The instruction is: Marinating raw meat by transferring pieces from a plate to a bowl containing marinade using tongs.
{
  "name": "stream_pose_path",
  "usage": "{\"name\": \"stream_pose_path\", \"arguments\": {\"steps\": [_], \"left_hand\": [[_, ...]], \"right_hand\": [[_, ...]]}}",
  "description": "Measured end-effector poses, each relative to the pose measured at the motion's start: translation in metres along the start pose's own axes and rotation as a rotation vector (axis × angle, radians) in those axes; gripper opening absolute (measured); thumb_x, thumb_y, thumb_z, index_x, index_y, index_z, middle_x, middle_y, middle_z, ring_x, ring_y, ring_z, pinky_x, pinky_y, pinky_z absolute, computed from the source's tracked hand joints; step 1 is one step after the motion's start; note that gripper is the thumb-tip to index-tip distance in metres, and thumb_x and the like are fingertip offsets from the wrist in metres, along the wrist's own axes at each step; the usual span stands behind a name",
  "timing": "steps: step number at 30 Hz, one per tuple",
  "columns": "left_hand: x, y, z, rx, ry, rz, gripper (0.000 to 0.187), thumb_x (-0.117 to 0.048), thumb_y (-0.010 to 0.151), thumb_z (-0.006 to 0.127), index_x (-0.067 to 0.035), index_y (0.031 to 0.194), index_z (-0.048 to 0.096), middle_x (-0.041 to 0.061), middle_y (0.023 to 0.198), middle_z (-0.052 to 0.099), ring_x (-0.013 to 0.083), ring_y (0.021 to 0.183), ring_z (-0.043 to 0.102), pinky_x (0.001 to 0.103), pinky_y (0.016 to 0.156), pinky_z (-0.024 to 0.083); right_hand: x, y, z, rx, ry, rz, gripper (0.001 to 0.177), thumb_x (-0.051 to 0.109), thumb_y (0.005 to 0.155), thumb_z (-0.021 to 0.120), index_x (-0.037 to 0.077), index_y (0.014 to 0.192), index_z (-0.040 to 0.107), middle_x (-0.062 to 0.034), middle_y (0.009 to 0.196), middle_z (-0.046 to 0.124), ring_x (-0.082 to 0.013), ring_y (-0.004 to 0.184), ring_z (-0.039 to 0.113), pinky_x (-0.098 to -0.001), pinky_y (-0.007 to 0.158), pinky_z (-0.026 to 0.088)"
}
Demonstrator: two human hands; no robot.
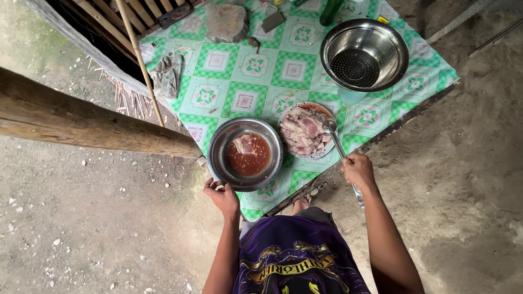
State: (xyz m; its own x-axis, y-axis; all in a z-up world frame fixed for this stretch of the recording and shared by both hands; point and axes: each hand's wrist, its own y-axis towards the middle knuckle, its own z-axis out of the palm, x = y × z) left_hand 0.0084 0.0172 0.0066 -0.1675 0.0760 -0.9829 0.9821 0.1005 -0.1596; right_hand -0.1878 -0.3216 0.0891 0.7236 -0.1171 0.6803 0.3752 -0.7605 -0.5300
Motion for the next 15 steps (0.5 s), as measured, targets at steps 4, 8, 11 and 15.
{"name": "stream_pose_path", "arguments": {"steps": [4, 8, 11, 15], "left_hand": [[-0.003, -0.001, 0.004, 0.026, -0.051, -0.002, 0.055, 0.007, 0.083, 0.054, -0.003, 0.133, 0.036, 0.01, 0.114, 0.047, 0.0134, 0.084, 0.054, 0.03, 0.068, 0.048], [-0.004, -0.003, 0.005, 0.026, -0.04, -0.011, 0.055, 0.006, 0.083, 0.056, -0.003, 0.133, 0.036, 0.011, 0.113, 0.048, 0.0143, 0.083, 0.054, 0.03, 0.068, 0.048], [-0.001, -0.002, 0.003, 0.017, 0.001, 0.0, 0.055, 0.006, 0.083, 0.056, -0.003, 0.134, 0.036, 0.011, 0.113, 0.049, 0.015, 0.082, 0.055, 0.03, 0.07, 0.049], [0.0, -0.002, 0.002, 0.016, -0.019, -0.001, 0.055, 0.004, 0.084, 0.057, -0.003, 0.133, 0.035, 0.011, 0.113, 0.049, 0.0146, 0.083, 0.055, 0.029, 0.069, 0.049]], "right_hand": [[-0.009, 0.02, 0.0, 0.015, 0.01, 0.012, 0.02, 0.012, 0.102, 0.062, -0.003, 0.092, 0.069, -0.0109, 0.076, 0.07, -0.0143, 0.054, 0.059, -0.0328, 0.045, 0.048], [-0.017, 0.037, -0.001, 0.042, -0.055, 0.005, 0.019, 0.013, 0.102, 0.062, -0.002, 0.092, 0.069, -0.0109, 0.075, 0.07, -0.0138, 0.052, 0.06, -0.0324, 0.044, 0.049], [-0.012, 0.036, -0.006, 0.045, -0.124, -0.019, 0.019, 0.016, 0.1, 0.062, 0.0, 0.093, 0.069, -0.0123, 0.076, 0.071, -0.0181, 0.056, 0.063, -0.0361, 0.049, 0.053], [-0.05, 0.066, -0.006, -0.114, -0.629, -0.383, 0.024, 0.026, 0.102, 0.065, 0.003, 0.105, 0.07, -0.0211, 0.094, 0.072, -0.0364, 0.087, 0.068, -0.0507, 0.076, 0.055]]}}
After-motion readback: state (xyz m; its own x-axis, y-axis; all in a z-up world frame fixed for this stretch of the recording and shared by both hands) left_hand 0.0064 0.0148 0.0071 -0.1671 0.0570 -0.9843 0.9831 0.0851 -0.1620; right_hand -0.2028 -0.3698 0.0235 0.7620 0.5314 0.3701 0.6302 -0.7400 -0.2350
